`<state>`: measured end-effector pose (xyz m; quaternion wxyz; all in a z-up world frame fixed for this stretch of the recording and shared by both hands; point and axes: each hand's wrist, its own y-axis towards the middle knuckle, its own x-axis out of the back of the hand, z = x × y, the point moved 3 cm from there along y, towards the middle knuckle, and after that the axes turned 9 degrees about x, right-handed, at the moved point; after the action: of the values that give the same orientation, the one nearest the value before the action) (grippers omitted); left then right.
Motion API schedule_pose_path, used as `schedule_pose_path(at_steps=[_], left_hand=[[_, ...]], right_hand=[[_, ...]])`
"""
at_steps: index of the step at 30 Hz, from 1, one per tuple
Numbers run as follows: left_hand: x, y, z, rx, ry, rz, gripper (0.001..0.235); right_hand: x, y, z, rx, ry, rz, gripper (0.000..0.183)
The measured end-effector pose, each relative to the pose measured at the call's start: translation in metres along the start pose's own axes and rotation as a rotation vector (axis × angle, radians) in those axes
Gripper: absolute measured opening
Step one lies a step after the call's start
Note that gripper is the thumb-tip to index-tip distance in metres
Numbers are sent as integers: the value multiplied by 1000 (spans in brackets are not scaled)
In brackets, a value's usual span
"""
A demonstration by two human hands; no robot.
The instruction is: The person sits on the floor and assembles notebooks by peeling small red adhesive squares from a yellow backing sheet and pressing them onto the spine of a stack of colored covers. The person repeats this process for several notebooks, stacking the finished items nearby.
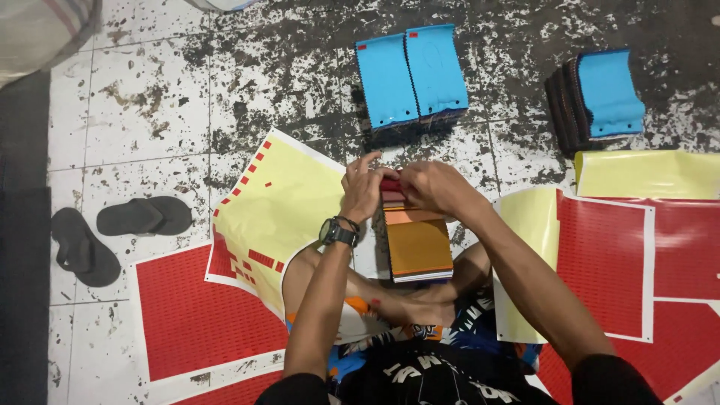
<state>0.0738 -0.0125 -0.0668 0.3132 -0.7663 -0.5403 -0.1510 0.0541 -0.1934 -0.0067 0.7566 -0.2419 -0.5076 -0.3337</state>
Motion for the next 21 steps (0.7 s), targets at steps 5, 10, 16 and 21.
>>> schedule_pose_path(at_steps=[5, 10, 16, 21], left_hand=[[12, -9, -15, 47, 82, 69, 52], [21, -18, -32, 77, 64, 56, 57], [51, -50, -73, 184, 50, 115, 69], [60, -59, -71, 283, 43, 190, 67]], right_hand=[[21, -8, 23, 7, -38, 253, 40], [41, 11, 24, -28, 4, 283, 63], [8, 22, -16, -133, 135, 236, 64], [-9, 28, -33, -125, -19, 221, 39]])
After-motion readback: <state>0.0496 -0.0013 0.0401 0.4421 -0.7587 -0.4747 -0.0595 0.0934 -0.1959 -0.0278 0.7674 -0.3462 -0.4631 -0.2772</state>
